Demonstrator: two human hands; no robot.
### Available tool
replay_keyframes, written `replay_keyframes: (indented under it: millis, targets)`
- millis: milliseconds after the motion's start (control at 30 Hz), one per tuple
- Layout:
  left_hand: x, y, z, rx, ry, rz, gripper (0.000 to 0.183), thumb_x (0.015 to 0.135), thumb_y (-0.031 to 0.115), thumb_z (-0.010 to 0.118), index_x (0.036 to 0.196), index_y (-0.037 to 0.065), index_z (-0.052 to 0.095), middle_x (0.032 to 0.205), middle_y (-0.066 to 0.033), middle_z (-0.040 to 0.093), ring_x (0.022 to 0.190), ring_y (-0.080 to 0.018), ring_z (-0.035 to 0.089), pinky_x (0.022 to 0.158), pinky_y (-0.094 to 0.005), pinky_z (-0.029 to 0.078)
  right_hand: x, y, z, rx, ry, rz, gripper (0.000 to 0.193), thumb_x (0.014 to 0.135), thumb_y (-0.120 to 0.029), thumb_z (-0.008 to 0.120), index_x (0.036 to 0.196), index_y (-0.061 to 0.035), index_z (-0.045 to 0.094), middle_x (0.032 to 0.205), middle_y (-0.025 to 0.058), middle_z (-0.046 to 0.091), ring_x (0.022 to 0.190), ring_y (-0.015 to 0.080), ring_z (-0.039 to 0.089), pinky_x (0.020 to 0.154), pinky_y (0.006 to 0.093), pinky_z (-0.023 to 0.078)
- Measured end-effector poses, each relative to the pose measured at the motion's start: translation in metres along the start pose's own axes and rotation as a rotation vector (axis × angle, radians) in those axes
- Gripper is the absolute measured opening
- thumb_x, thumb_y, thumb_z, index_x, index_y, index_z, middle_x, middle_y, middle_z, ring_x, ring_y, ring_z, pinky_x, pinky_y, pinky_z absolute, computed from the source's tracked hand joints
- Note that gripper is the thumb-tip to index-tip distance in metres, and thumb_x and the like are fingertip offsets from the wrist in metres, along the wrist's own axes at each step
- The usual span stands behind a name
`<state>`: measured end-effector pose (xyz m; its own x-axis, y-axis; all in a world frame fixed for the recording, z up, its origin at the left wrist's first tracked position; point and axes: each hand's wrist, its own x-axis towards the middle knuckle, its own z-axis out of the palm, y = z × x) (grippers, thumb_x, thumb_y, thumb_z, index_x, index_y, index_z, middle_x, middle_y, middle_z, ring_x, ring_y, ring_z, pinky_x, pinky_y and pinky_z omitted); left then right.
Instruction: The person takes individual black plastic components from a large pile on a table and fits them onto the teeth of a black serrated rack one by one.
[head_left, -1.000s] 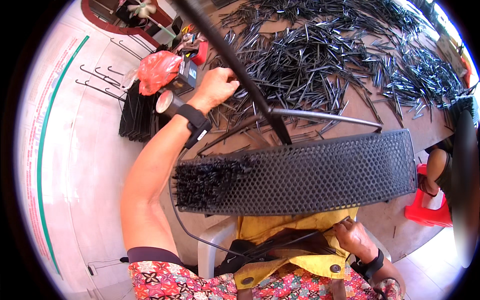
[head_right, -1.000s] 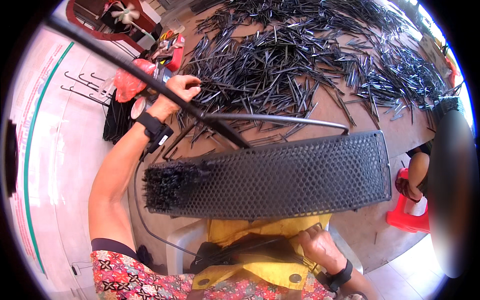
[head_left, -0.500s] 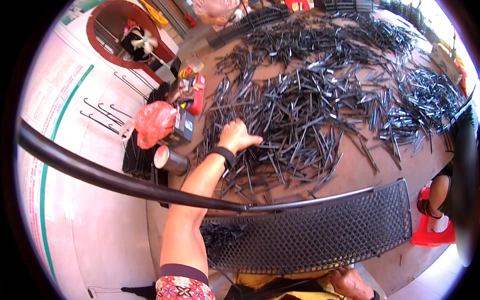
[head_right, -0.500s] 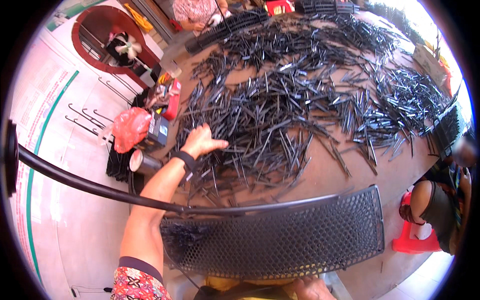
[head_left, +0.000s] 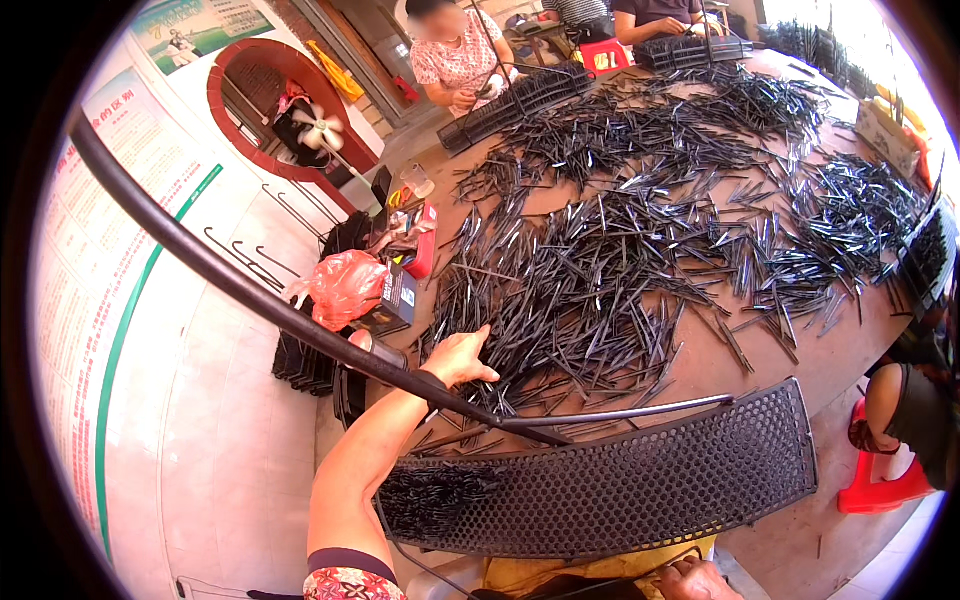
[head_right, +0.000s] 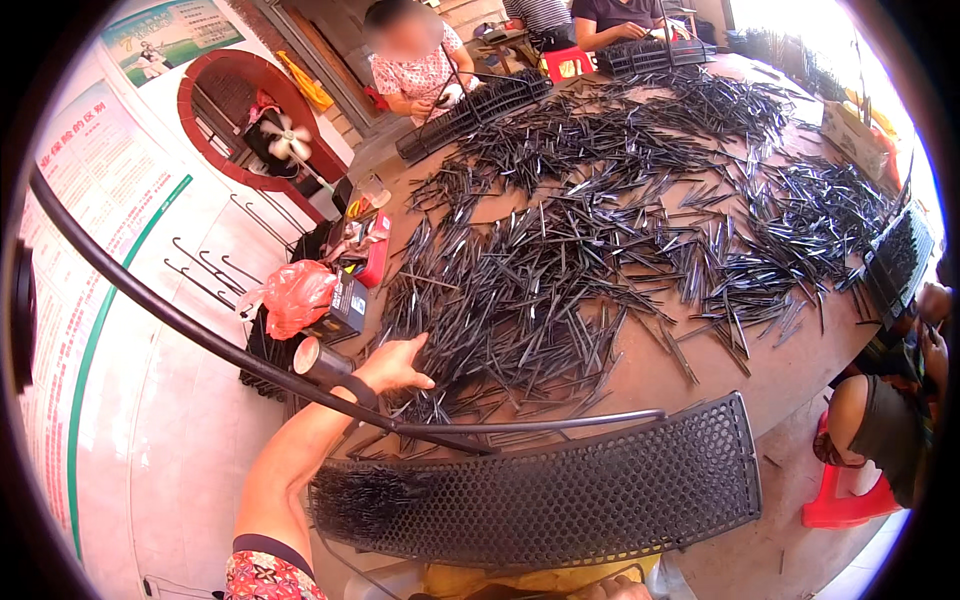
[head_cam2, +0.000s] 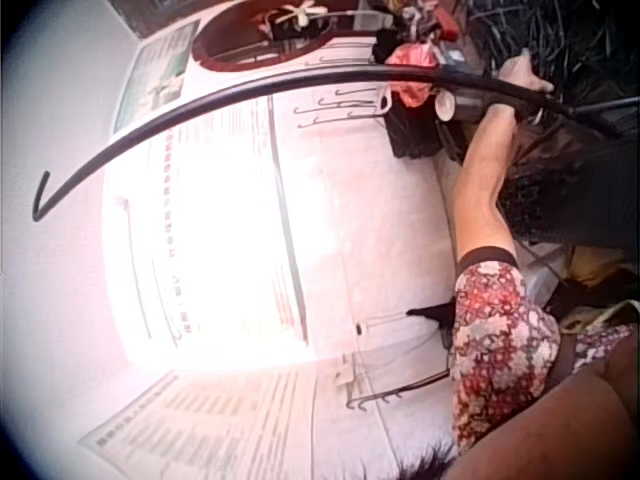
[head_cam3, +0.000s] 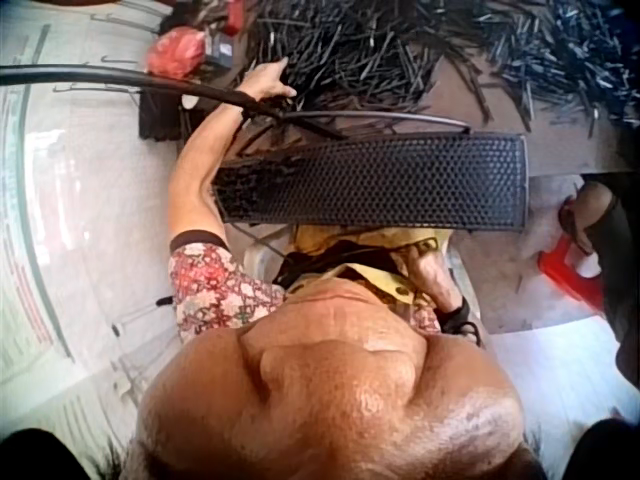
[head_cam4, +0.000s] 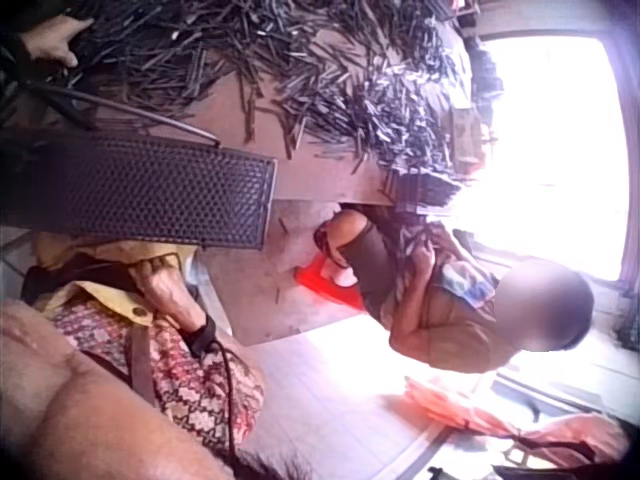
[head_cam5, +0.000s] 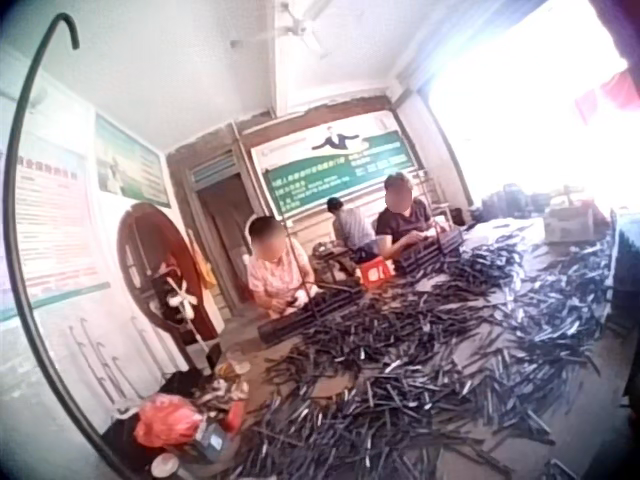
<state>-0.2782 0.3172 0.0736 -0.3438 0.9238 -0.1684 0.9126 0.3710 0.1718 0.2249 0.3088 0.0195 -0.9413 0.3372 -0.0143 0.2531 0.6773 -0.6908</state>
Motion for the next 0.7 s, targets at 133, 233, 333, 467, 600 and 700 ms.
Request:
replay_keyframes:
  millis: [133, 233, 333, 467, 600, 700]
  targets:
    - [0.011, 0.036, -0.02, 0.528, -0.16, -0.145, 0.087, 0.058, 0.061, 0.071, 0.12, 0.003, 0.054, 0.111, -0.0163, 0.061, 0.113, -0.0394, 0.047, 0.097, -0.0622, 0.023, 0.001, 0.001, 0.002, -0.003, 0.086, -0.075, 0.031, 0.078, -0.018, 0.068, 0.092, 0.0067, 0.055, 0.072, 0.0215, 0.061, 0.058, 0.0365, 0.058, 0.054, 0.0424, 0.048]
    - [0.026, 0.05, -0.01, 0.44, -0.233, -0.168, 0.103, 0.057, 0.069, 0.068, 0.12, -0.009, 0.046, 0.116, -0.0201, 0.057, 0.109, -0.0376, 0.052, 0.093, -0.0515, 0.038, 0.0, 0.001, 0.005, 0.022, 0.074, -0.059, 0.032, 0.079, -0.018, 0.068, 0.094, 0.0067, 0.053, 0.072, 0.0214, 0.061, 0.058, 0.0365, 0.058, 0.054, 0.0426, 0.047]
    - [0.023, 0.049, 0.018, 0.367, -0.097, -0.13, 0.121, 0.054, 0.061, 0.077, 0.128, -0.022, 0.027, 0.115, -0.0348, 0.048, 0.107, -0.0426, 0.052, 0.091, -0.0428, 0.044, -0.002, 0.003, 0.007, 0.004, 0.011, -0.009, 0.032, 0.079, -0.017, 0.067, 0.095, 0.006, 0.053, 0.073, 0.0215, 0.061, 0.058, 0.0372, 0.058, 0.053, 0.0434, 0.047]
    - [0.029, 0.04, 0.024, 0.237, -0.076, -0.108, 0.117, 0.055, 0.048, 0.08, 0.131, -0.021, 0.022, 0.115, -0.0368, 0.046, 0.106, -0.0431, 0.053, 0.091, -0.0396, 0.046, 0.002, 0.004, 0.008, 0.024, 0.139, -0.115, 0.032, 0.078, -0.017, 0.068, 0.095, 0.0051, 0.052, 0.068, 0.0206, 0.06, 0.053, 0.0384, 0.056, 0.051, 0.044, 0.046]
    - [0.035, 0.027, 0.013, 0.132, 0.02, -0.197, 0.092, 0.056, 0.035, 0.078, 0.12, -0.016, 0.037, 0.094, -0.0287, 0.06, 0.088, -0.0388, 0.062, 0.08, -0.0389, 0.052, 0.004, 0.004, 0.008, 0.038, 0.095, -0.065, 0.031, 0.078, -0.019, 0.068, 0.092, 0.0049, 0.054, 0.063, 0.0212, 0.058, 0.051, 0.0389, 0.055, 0.05, 0.0442, 0.046]
    - [0.041, 0.013, 0.007, 0.036, 0.083, -0.233, 0.083, 0.05, 0.028, 0.081, 0.111, -0.015, 0.044, 0.094, -0.0282, 0.062, 0.09, -0.0382, 0.062, 0.082, -0.0389, 0.052, 0.006, -0.001, 0.0, 0.021, 0.062, -0.031, 0.03, 0.078, -0.02, 0.068, 0.089, 0.0049, 0.055, 0.061, 0.0219, 0.058, 0.052, 0.0386, 0.056, 0.05, 0.0441, 0.046]
